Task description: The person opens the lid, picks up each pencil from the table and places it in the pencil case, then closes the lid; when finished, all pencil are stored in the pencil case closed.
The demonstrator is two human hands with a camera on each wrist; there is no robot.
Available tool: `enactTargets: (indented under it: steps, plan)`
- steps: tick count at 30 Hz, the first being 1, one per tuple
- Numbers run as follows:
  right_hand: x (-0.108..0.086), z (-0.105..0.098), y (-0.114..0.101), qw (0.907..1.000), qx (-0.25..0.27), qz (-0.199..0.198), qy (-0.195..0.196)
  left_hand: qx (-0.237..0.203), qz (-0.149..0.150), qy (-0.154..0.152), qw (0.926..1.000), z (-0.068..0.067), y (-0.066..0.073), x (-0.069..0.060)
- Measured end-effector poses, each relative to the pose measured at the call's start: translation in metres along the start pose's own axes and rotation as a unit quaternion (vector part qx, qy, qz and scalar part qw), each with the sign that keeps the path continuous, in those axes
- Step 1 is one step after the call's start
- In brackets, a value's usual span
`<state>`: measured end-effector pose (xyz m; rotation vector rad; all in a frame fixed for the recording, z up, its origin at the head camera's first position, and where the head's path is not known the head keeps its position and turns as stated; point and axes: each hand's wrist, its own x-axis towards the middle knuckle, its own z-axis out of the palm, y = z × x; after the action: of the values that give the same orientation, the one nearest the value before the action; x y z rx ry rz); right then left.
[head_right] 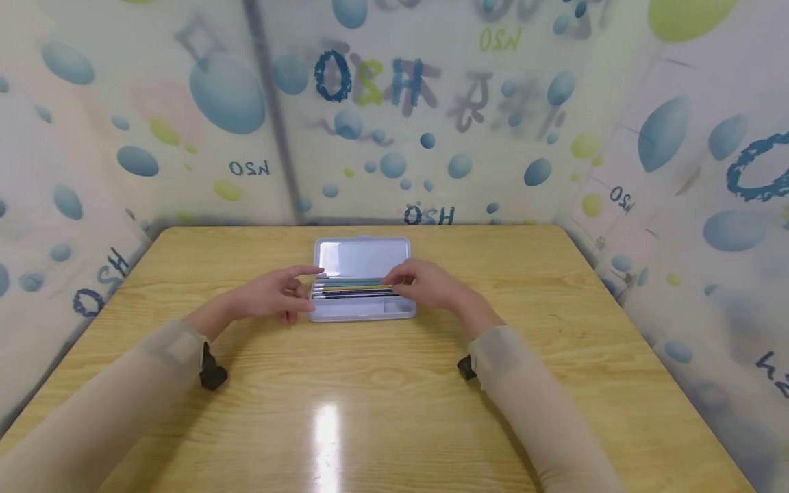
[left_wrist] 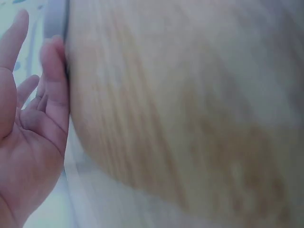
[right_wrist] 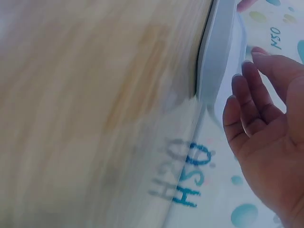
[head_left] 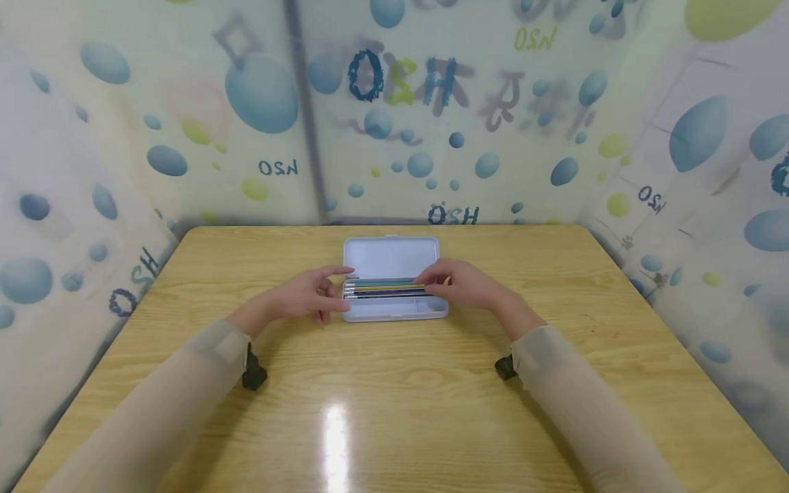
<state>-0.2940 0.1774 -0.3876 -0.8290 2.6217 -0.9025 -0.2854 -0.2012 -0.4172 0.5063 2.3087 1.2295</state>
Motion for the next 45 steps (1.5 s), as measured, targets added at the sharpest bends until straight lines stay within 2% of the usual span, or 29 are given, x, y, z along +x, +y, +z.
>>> enactTargets:
  steps: [3,11,18,24,30,33,38,45]
  plan:
    - [-0.011,-0.007,0.007,0.9997,0.011,0.009,0.017,-0.016,0.015,0.016,0.9996,-0.005,-0.001,-0.005]
    - [-0.031,-0.026,0.029,0.9961,0.028,0.047,0.069,-0.037,0.026,0.122,0.9915,-0.024,-0.002,-0.017]
    - [-0.024,-0.032,0.043,0.9933,0.038,0.075,0.079,-0.049,0.025,0.146,0.9877,-0.031,-0.002,-0.018]
    - [-0.009,-0.031,0.045,0.9914,0.049,0.097,0.074,-0.037,0.021,0.152,0.9874,-0.033,0.000,-0.004]
    - [0.012,-0.028,0.046,0.9861,0.107,0.104,0.074,-0.023,0.026,0.158,0.9869,-0.033,0.006,0.013]
    - [0.022,-0.027,0.043,0.9829,0.127,0.109,0.077,-0.022,0.017,0.159,0.9869,-0.031,0.009,0.022]
    - [0.033,-0.023,0.040,0.9819,0.124,0.117,0.082,-0.014,-0.001,0.167,0.9859,-0.027,0.012,0.035]
    - [0.040,-0.018,0.041,0.9808,0.120,0.132,0.079,-0.033,-0.007,0.168,0.9852,-0.022,0.013,0.048]
